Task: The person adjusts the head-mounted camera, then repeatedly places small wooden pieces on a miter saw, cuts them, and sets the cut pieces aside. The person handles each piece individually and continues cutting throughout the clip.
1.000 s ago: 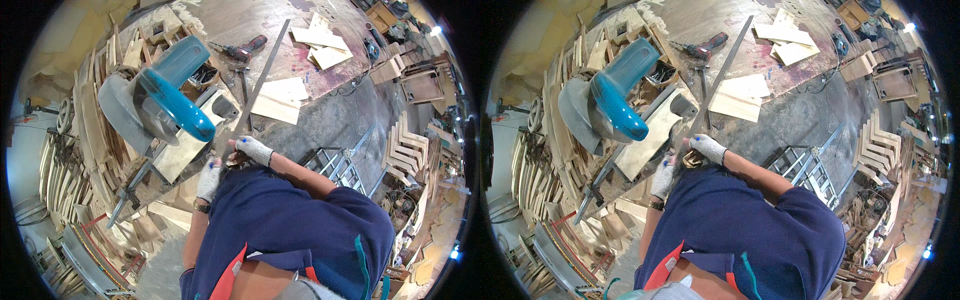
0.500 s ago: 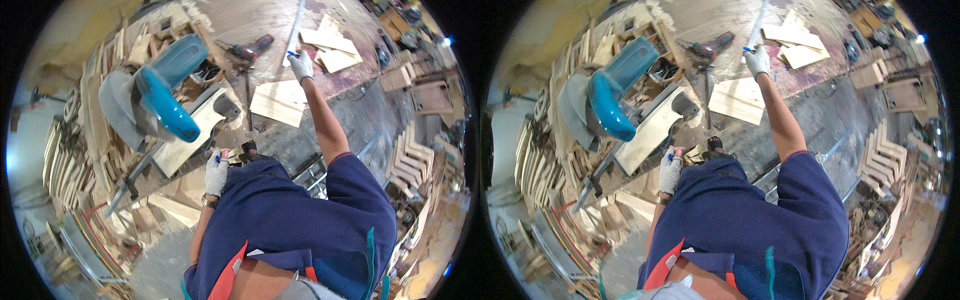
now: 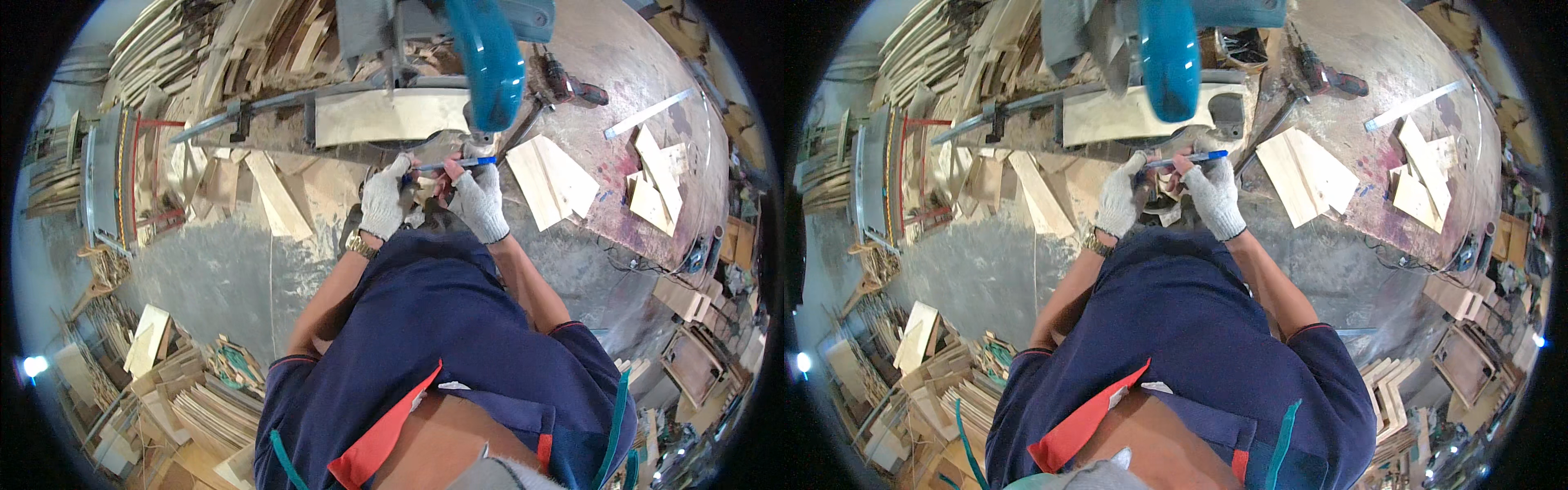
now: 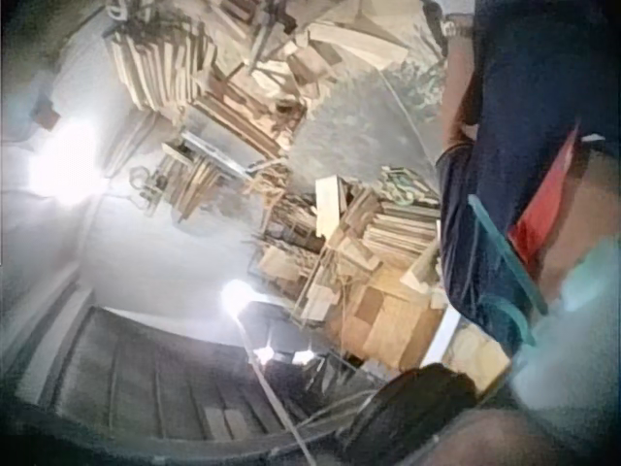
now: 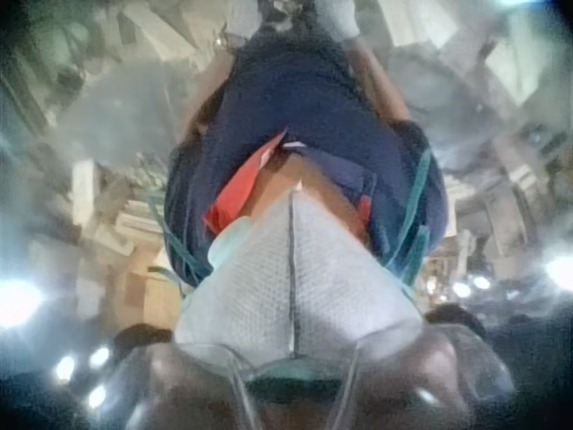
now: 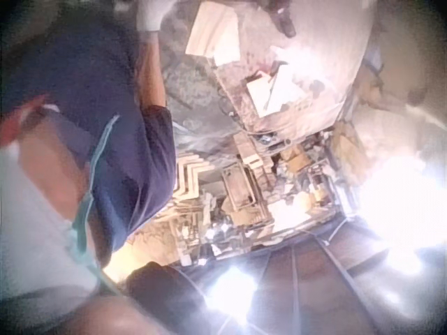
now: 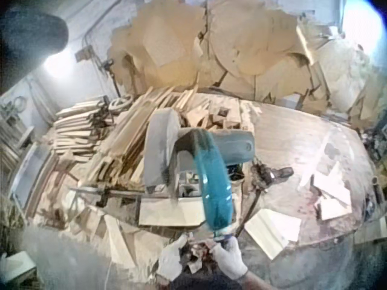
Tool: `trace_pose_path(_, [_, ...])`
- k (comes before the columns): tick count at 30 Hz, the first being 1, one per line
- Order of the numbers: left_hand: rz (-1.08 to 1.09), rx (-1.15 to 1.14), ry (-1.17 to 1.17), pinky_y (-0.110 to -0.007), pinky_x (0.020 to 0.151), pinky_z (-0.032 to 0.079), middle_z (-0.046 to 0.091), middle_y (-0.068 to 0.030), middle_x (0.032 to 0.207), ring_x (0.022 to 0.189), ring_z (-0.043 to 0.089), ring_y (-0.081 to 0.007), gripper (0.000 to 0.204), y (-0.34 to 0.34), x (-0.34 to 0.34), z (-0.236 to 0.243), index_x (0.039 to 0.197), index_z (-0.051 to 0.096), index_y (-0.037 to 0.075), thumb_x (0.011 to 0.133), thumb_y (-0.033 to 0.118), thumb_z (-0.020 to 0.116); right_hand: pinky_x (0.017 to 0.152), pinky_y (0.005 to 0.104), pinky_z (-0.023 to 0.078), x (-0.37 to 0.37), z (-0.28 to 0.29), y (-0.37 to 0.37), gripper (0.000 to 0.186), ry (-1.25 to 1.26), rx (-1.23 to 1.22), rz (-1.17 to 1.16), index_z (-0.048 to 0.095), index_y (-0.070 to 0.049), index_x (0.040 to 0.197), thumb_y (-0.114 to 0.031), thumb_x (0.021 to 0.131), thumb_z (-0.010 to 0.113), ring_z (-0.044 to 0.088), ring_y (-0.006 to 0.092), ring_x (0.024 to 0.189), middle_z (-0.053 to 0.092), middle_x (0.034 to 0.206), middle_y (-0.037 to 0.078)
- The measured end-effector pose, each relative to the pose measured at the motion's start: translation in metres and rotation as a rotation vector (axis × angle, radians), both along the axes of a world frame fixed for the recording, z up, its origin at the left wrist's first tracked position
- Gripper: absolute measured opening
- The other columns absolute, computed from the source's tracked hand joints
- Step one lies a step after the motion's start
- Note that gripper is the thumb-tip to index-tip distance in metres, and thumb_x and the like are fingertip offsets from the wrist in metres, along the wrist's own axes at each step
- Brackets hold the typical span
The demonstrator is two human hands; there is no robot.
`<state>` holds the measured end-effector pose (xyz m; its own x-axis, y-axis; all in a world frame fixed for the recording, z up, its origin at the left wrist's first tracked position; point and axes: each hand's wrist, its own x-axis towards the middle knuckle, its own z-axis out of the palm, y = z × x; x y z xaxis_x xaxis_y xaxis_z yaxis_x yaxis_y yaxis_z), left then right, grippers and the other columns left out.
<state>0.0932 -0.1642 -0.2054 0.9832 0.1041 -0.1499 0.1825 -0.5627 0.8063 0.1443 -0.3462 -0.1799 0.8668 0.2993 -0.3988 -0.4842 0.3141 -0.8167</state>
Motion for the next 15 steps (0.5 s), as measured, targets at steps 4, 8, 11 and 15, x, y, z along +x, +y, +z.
trace_pose_path(4, [0.009,-0.038,-0.060,-0.037,0.075,0.053,0.075,-0.0121,0.098,0.082,0.070,-0.0251,0.034,0.014,-0.005,0.001,0.123,0.070,0.009,0.090,0.007,0.070,0.059,0.0265,0.056,-0.013,0.010,0.017,0.014,-0.097,-0.124,0.012,0.064,-0.001,0.108,-0.014,0.102,0.067,0.069,0.0134,0.067,0.072,0.082,0.008])
trace_pose_path(8, [0.012,-0.209,-0.019,-0.037,0.074,0.053,0.075,-0.0136,0.102,0.081,0.069,-0.0272,0.034,0.045,-0.011,-0.037,0.124,0.071,0.013,0.090,0.014,0.072,0.062,0.0268,0.056,-0.030,0.017,0.041,0.014,-0.295,-0.336,0.054,0.066,0.000,0.104,-0.014,0.101,0.069,0.069,0.0133,0.069,0.073,0.082,0.008])
trace_pose_path(11, [-0.146,0.016,-0.109,-0.042,0.073,0.054,0.074,-0.0174,0.100,0.085,0.071,-0.0348,0.033,0.066,-0.018,-0.045,0.122,0.068,0.014,0.089,0.017,0.070,0.065,0.0298,0.054,-0.047,0.016,0.065,0.015,-0.431,-0.637,0.145,0.069,0.000,0.099,-0.014,0.095,0.075,0.070,0.0155,0.070,0.074,0.079,0.007])
trace_pose_path(15, [-0.284,0.168,-0.134,-0.049,0.074,0.054,0.071,-0.0208,0.095,0.091,0.070,-0.0428,0.029,0.096,-0.037,0.008,0.116,0.062,0.012,0.089,0.015,0.069,0.066,0.0308,0.053,-0.074,0.008,0.098,0.012,-0.528,-0.748,0.228,0.072,-0.001,0.100,-0.010,0.092,0.075,0.068,0.0121,0.072,0.075,0.081,0.006])
